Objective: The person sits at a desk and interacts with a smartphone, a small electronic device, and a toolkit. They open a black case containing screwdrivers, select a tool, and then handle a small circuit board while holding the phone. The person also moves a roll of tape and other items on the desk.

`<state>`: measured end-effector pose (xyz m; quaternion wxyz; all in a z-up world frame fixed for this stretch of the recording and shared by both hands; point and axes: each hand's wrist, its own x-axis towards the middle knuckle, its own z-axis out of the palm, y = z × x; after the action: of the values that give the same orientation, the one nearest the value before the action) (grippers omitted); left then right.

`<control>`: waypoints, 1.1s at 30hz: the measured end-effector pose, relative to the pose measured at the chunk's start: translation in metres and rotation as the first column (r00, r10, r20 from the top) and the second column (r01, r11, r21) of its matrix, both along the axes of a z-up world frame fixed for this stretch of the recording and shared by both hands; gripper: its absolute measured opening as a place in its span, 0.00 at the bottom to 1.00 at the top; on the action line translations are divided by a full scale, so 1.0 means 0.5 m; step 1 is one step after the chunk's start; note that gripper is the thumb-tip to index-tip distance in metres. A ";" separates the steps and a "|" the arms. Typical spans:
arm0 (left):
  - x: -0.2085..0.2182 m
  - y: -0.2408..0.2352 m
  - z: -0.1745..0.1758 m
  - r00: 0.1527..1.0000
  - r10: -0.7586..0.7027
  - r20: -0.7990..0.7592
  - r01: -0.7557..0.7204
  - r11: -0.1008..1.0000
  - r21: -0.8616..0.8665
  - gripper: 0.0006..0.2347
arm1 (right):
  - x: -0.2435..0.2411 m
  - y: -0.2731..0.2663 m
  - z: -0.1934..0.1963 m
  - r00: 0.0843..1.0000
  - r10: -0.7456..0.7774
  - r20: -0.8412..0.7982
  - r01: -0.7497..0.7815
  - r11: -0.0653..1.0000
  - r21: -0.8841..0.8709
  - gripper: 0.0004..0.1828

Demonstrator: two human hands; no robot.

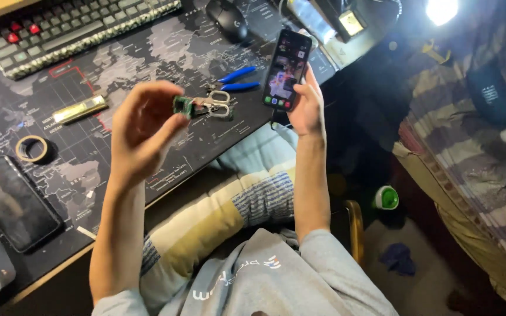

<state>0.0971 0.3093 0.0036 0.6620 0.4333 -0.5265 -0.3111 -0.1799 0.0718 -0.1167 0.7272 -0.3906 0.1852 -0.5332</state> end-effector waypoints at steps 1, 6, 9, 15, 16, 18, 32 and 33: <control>-0.004 -0.014 0.018 1.000 -0.001 0.005 0.001 1.000 -0.005 0.15 | 0.000 -0.008 -0.008 1.000 -0.001 0.005 0.001 1.000 -0.005 0.42; 0.006 -0.090 0.011 0.978 -0.143 -0.151 0.134 0.988 -0.073 0.17 | 0.030 -0.039 -0.045 0.997 -0.078 -0.017 0.077 0.997 -0.028 0.39; -0.012 -0.108 -0.052 0.967 -0.142 -0.212 0.119 0.986 -0.117 0.16 | 0.045 -0.056 -0.069 0.998 -0.057 0.013 0.057 0.998 0.009 0.40; -0.088 -0.075 -0.136 0.636 -0.431 -0.640 0.270 0.901 -0.339 0.19 | 0.035 -0.045 -0.068 0.999 -0.002 0.044 -0.001 0.999 0.052 0.39; -0.095 -0.077 -0.150 0.638 -0.424 -0.643 0.264 0.904 -0.335 0.19 | 0.034 -0.045 -0.065 0.999 0.005 0.042 -0.007 0.998 0.056 0.39; -0.109 -0.083 -0.182 0.510 -0.476 -0.717 0.280 0.880 -0.385 0.21 | 0.023 -0.041 -0.061 1.000 0.015 0.018 -0.016 0.997 0.073 0.39; -0.189 -0.056 -0.274 0.216 -0.442 -0.871 0.436 0.841 -0.319 0.22 | 0.010 -0.037 -0.079 0.999 -0.049 -0.020 0.051 0.994 0.095 0.41; -0.191 -0.054 -0.274 0.213 -0.434 -0.875 0.444 0.841 -0.309 0.22 | 0.009 -0.037 -0.078 0.999 -0.047 -0.023 0.049 0.994 0.101 0.40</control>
<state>0.0015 0.2821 -0.1333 0.7208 0.0175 -0.1599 -0.6742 -0.1755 0.0533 -0.1557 0.7311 -0.3538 0.2291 -0.5364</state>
